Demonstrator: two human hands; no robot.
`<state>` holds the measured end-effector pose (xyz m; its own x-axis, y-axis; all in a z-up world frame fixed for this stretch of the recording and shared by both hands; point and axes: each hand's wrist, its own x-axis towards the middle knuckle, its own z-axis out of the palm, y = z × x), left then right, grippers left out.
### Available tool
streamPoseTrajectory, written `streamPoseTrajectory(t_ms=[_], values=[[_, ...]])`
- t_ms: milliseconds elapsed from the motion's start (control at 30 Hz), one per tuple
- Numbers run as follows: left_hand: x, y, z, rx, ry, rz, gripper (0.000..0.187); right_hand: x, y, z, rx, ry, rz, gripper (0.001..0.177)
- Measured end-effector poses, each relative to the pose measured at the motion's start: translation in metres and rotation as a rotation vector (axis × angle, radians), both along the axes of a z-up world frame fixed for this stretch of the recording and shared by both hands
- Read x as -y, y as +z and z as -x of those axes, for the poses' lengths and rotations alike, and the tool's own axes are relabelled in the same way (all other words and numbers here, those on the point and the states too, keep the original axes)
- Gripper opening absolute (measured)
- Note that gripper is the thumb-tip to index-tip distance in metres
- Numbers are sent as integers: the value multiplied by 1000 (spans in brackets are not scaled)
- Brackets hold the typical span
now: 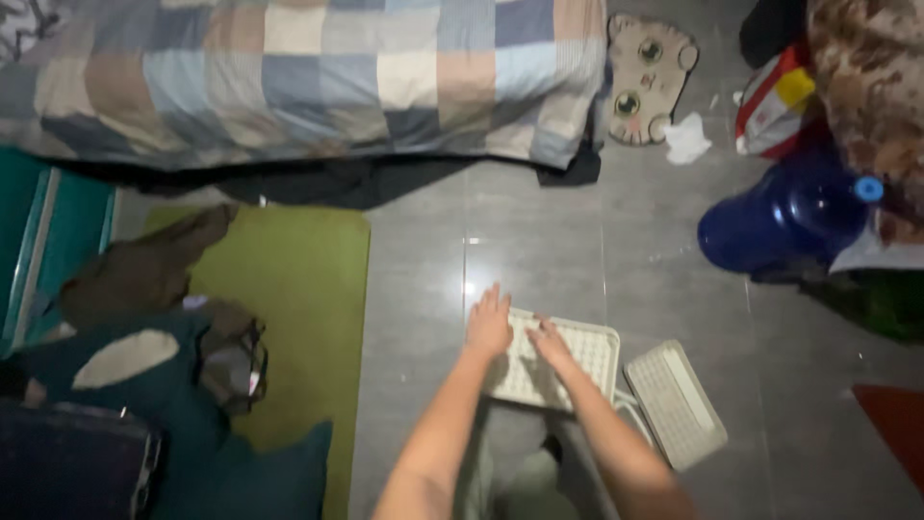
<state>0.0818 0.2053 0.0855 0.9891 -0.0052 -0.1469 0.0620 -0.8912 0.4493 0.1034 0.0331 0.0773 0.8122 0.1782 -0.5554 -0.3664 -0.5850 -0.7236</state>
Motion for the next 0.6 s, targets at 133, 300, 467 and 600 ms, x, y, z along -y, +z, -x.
streamPoseTrajectory(t_ms=[133,300,467,600], values=[[-7,-27,5,-52,4,64,59,-33,-17,-1,-288,-249,-331,52],[-10,-13,37,-13,126,351,31,-53,-39,13,-604,-568,-626,37],[-27,23,67,138,201,569,32,-82,-63,22,-853,-856,-878,31],[-41,51,93,104,164,619,21,-89,-76,43,-1005,-952,-903,37]])
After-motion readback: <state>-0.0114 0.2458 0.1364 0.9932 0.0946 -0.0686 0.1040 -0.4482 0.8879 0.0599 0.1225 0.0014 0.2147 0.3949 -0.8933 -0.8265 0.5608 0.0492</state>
